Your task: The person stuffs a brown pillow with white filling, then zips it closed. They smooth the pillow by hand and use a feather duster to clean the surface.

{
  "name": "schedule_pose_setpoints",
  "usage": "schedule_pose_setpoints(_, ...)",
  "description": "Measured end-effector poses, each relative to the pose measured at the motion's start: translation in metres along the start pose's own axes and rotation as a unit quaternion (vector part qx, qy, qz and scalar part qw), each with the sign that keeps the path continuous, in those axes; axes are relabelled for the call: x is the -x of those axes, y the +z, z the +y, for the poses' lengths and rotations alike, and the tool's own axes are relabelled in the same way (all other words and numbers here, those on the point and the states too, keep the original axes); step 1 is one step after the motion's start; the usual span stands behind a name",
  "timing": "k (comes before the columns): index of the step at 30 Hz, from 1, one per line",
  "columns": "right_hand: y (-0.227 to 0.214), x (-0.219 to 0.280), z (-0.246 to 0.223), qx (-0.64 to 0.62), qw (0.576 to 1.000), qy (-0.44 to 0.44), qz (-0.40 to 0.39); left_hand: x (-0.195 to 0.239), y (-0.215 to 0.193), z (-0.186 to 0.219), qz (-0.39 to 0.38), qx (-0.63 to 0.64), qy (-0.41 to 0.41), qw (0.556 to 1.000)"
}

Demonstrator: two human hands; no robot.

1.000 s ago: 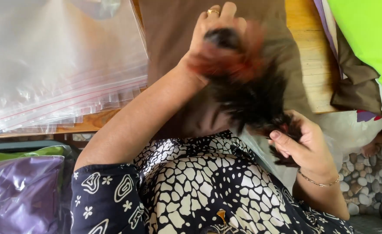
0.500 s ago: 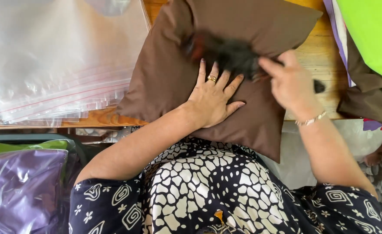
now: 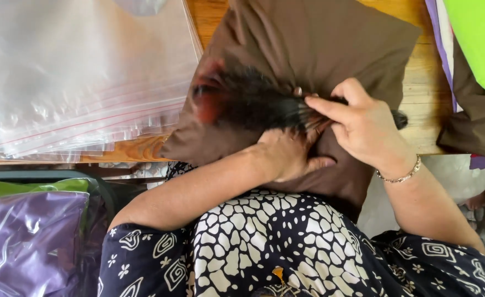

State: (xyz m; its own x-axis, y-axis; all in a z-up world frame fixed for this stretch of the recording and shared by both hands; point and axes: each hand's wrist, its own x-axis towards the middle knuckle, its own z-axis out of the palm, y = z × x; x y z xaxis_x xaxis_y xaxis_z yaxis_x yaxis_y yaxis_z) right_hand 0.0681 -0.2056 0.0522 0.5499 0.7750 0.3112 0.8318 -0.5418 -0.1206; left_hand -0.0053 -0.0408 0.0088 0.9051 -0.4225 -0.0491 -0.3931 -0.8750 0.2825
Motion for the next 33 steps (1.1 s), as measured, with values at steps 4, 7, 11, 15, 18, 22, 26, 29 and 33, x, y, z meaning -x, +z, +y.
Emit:
schedule_pose_setpoints(4, 0.017, -0.007, 0.064, 0.121, 0.991, 0.057, -0.013, 0.014, -0.015, 0.012, -0.082, -0.008, 0.030, 0.996)
schedule_pose_setpoints(7, 0.041, 0.006, 0.160, 0.136, 0.983, 0.119, 0.038, 0.017, -0.028, 0.004, -0.110, 0.072, 0.015, 0.991)
schedule_pose_setpoints(11, 0.001, -0.011, 0.092, 0.133, 0.971, 0.188, 0.062, 0.012, -0.022, -0.008, -0.054, 0.115, 0.044, 0.991)
schedule_pose_setpoints(15, -0.021, -0.019, 0.003, -0.036, 0.998, 0.003, 0.053, 0.005, -0.020, -0.048, 0.236, -0.049, -0.009, 0.970)
schedule_pose_setpoints(18, -0.007, -0.021, -0.011, -0.073, 0.997, -0.037, -0.008, 0.006, -0.001, -0.078, 0.221, -0.064, -0.055, 0.972)
schedule_pose_setpoints(22, 0.036, -0.039, 0.062, 0.186, 0.980, 0.073, -0.022, 0.012, -0.010, -0.073, 0.127, -0.112, -0.117, 0.979)
schedule_pose_setpoints(26, 0.018, -0.054, 0.083, 0.279, 0.955, 0.093, 0.043, 0.014, -0.010, -0.076, 0.138, -0.089, -0.124, 0.979)
schedule_pose_setpoints(29, -0.004, -0.060, 0.030, 0.185, 0.978, 0.056, 0.081, 0.011, -0.008, -0.074, 0.120, -0.087, -0.128, 0.981)
schedule_pose_setpoints(33, 0.008, -0.065, -0.013, -0.035, 0.998, -0.043, -0.039, 0.013, 0.005, -0.080, 0.181, -0.068, -0.109, 0.975)
